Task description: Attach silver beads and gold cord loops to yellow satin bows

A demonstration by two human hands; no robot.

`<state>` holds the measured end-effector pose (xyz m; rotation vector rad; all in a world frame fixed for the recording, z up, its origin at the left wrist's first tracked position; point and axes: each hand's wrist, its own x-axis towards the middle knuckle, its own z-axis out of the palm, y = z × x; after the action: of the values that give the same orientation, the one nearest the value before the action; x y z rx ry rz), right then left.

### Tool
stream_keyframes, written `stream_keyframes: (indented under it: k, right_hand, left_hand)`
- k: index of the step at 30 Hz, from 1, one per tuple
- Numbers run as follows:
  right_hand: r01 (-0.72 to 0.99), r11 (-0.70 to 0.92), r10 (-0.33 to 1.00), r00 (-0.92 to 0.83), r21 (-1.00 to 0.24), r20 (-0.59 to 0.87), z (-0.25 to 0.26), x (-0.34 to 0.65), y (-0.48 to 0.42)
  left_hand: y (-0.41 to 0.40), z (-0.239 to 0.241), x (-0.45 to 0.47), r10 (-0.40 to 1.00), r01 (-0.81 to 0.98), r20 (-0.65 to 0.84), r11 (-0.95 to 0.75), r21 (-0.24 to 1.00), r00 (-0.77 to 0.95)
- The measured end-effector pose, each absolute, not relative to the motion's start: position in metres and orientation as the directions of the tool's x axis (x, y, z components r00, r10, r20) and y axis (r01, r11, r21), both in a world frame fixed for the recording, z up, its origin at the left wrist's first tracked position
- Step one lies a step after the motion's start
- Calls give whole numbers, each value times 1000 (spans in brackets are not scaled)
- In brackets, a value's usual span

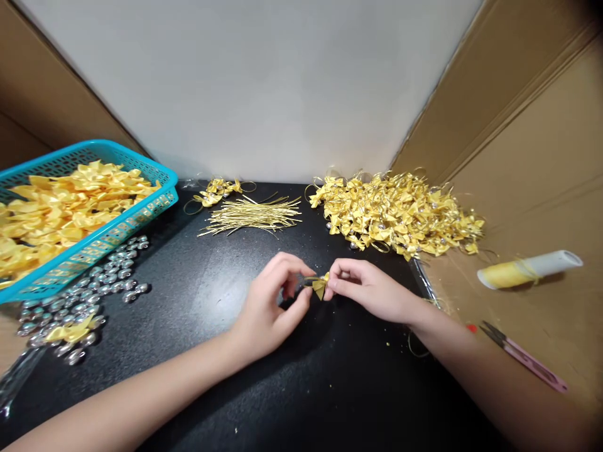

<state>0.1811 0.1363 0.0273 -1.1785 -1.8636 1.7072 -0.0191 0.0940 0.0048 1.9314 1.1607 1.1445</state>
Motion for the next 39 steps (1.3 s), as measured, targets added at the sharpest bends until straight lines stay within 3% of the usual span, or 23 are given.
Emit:
stream_keyframes:
  k: [4, 7, 14, 19, 25, 31, 34, 39]
  right_hand:
    - [346, -85, 717, -629, -934, -298, 27, 179, 130]
    - [403, -31, 738, -608, -915, -293, 27, 178, 127]
    - [407, 119, 800, -580, -905, -156, 32, 180, 130]
    - [524, 266, 831, -550, -809, -83, 21, 182, 136]
    - [571, 537, 755, -654, -621, 50, 13, 179, 132]
    - [584, 645, 719, -683, -494, 131, 17, 180, 129]
    - [587, 660, 719, -674, -468, 168, 20, 181, 128]
    - [573, 733, 670, -703, -367, 240, 24, 181, 124]
  left_hand:
    - [81, 6, -11, 923, 178, 7, -82, 981, 384]
    - [80, 2, -8, 900, 87, -182, 160, 983, 397]
    - [89, -5, -9, 847, 12, -242, 269, 963, 473]
    - [97, -12, -10, 863, -241, -353, 452, 859, 360]
    - [104, -16, -12, 876, -419, -425, 483, 769, 230]
    - [105, -19, -13, 893, -406, -402, 450, 795, 203]
    - [103, -18, -13, 911, -317, -367, 409, 856, 186]
    - [98, -15, -12, 962, 24, -186, 185, 982, 201]
